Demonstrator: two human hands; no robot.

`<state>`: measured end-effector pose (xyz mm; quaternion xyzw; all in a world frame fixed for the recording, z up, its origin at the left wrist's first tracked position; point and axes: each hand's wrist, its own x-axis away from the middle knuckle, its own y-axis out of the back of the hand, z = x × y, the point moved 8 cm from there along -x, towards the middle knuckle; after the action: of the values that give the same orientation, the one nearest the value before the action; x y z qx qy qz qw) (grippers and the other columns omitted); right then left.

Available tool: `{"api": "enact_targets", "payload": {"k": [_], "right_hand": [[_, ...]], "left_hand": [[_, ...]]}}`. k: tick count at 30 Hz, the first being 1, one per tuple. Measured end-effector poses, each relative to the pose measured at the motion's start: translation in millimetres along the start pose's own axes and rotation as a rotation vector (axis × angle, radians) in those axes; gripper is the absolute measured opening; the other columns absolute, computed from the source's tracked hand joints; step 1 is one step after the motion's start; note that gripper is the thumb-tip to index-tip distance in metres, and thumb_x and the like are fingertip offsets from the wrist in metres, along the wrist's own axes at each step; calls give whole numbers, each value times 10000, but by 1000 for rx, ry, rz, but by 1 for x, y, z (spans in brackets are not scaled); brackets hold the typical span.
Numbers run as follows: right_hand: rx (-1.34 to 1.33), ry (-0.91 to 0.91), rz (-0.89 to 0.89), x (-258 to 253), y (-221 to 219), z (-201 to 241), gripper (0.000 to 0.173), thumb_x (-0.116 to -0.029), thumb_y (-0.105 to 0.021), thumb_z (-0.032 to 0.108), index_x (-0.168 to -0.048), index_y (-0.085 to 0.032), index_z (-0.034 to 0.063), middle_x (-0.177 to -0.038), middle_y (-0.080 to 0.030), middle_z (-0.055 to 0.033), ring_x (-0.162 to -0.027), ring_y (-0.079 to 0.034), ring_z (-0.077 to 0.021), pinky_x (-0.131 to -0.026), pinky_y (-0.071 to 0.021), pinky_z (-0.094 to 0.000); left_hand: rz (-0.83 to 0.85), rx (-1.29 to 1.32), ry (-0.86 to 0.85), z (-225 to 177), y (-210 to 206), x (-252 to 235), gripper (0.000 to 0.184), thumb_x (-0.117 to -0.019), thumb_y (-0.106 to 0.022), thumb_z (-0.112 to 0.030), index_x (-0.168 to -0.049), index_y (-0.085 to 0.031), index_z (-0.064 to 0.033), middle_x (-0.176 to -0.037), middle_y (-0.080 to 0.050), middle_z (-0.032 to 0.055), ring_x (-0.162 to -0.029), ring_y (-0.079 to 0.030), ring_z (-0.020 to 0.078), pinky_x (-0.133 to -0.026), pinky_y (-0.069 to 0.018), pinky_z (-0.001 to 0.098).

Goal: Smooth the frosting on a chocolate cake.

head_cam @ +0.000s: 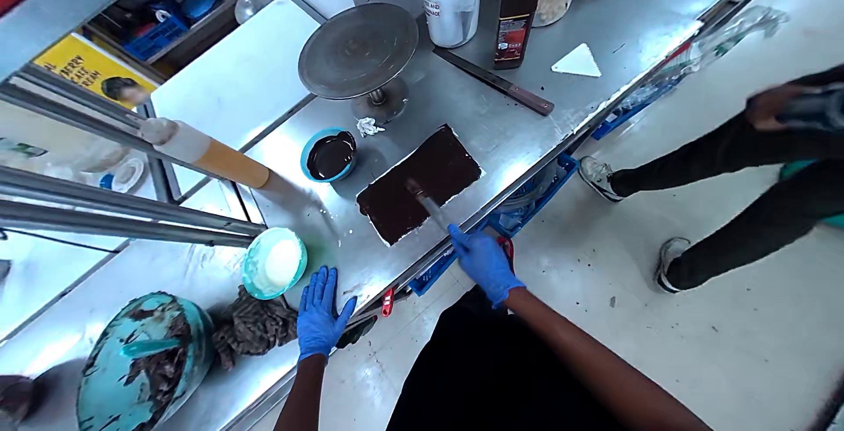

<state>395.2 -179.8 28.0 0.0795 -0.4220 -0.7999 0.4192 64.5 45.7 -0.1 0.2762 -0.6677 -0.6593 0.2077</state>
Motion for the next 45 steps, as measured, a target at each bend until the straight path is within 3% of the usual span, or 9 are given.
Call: {"api": "enact_targets", "payload": {"k": [4, 8, 13, 23, 26, 31, 35, 39, 45], "right_hand": [[71, 47, 258, 14, -42, 36, 456, -1058, -490, 292, -1512, -534, 295, -1111, -691, -176, -986, -693, -339, -841, -569, -515], [224, 130, 342, 11, -57, 56, 537, -1040, -484, 201, -1566, -448, 302, -1210, -637, -227, -946, -697, -380, -774, -581, -528], [333, 156, 202, -14, -26, 63, 612, -963, -601, 92, -1543, -481, 246, -1154, -630, -245, -800, -695, -378, -639, -583, -512], [261, -117, -145, -70, 70, -28, 397, -1073, -455, 246, -1440, -604, 216, -1055, -686, -252, -919, -692, -453, -724, -551, -626], [44, -95, -178, -56, 54, -29, 373, -1068, -508, 264, -1405, -655, 205, -1048, -738, -221, -986, -704, -436, -833, -540, -648], [-75, 60, 4, 2, -10, 33, 351, -1060, -538, 261, -1385, -656, 202, -992, -723, -192, -893, -704, -387, -744, -566, -608], [5, 79, 221, 11, -47, 71, 410, -1062, -515, 260, -1463, -601, 240, -1112, -728, -156, -1061, -689, -333, -923, -549, -528], [269, 130, 164, 2, -31, 64, 589, -956, -624, 123, -1524, -511, 234, -1133, -641, -240, -829, -694, -390, -649, -584, -521], [337, -76, -21, -52, 55, -10, 514, -1001, -530, 150, -1505, -535, 254, -1094, -661, -264, -891, -688, -454, -677, -555, -612]], "left_hand": [[6, -4, -4, -2, 2, -1, 879, -931, -326, -751, -1569, -427, -155, -1636, -383, 91, -1520, -347, 278, -1249, -248, 489], [9, -6, 6, -3, 4, 0, 870, -936, -328, -742, -1562, -440, -148, -1630, -393, 93, -1513, -361, 278, -1242, -265, 481], [-2, -10, -1, -6, 5, 1, 875, -935, -327, -745, -1558, -445, -142, -1628, -396, 97, -1512, -362, 288, -1238, -269, 481], [16, -2, 8, -2, 0, 1, 884, -923, -352, -760, -1571, -422, -164, -1633, -390, 84, -1526, -334, 276, -1243, -257, 501], [22, -3, 11, -1, -1, 0, 879, -923, -359, -757, -1579, -410, -174, -1643, -375, 70, -1536, -315, 265, -1248, -246, 491], [43, -9, 14, 0, -2, 0, 884, -922, -353, -745, -1584, -398, -161, -1648, -363, 83, -1536, -313, 279, -1250, -238, 495], [41, -4, 16, -2, 1, -1, 872, -927, -348, -738, -1574, -417, -157, -1645, -369, 83, -1527, -332, 279, -1244, -251, 491], [19, -2, 10, -2, 2, -2, 886, -927, -337, -756, -1568, -428, -151, -1638, -381, 85, -1522, -344, 276, -1239, -265, 488], [27, 3, 16, -3, 1, 1, 885, -926, -339, -753, -1570, -424, -152, -1639, -377, 90, -1523, -340, 275, -1241, -259, 486]]}}
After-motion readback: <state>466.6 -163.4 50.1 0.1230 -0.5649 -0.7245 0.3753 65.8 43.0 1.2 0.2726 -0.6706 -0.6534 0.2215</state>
